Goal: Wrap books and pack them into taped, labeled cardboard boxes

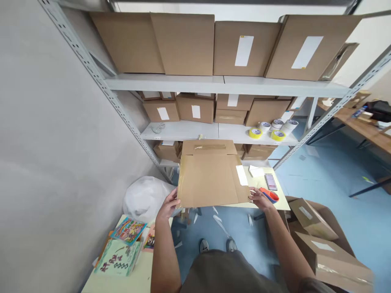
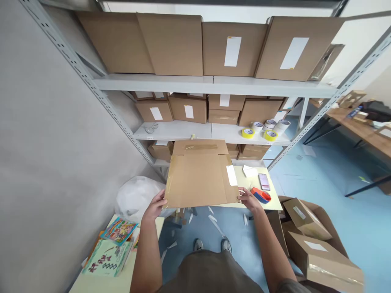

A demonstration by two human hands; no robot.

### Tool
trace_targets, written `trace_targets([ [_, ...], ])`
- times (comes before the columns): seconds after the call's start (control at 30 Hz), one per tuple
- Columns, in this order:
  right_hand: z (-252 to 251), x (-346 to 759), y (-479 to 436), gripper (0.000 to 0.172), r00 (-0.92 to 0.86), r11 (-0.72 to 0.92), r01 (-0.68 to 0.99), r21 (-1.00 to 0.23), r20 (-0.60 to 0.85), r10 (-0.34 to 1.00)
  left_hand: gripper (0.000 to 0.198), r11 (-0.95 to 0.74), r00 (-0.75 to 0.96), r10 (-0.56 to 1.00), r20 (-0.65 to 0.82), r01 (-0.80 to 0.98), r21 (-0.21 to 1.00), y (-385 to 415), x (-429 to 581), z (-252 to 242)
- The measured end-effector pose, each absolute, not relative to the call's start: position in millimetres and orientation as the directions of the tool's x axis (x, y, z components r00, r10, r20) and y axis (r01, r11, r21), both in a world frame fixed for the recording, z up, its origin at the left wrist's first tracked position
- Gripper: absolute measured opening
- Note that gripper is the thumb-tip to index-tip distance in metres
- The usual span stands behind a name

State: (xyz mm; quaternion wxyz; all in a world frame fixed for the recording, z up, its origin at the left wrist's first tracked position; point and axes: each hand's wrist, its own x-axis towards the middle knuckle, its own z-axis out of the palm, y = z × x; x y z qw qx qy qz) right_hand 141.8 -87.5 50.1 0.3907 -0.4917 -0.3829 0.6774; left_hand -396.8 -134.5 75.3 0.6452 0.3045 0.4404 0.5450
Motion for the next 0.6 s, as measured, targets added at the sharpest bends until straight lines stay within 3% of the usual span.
trace_targets([
  [0.13, 42, 152, -109, 0.052, -0.163, -0.401, -0.097, -0.911, -0.383, 0.909, 0.067, 0.266, 0.132, 0.964, -0.232, -0.454, 0.850, -133, -392, 86],
  [0.3, 31, 169, -115, 0.047, -0.132, -0.466, -0.140, -0.874, -0.450, 0.883, 0.071, 0.332, 0.179, 0.942, -0.283, -0.396, 0.856, -124, -377, 81],
  [0.6, 30, 203, -78, 0.045, -0.135, -0.538, -0.190, -0.821, -0.521, 0.843, 0.085, 0.472, 0.078, 0.879, -0.471, -0.281, 0.835, -86, -331, 68],
])
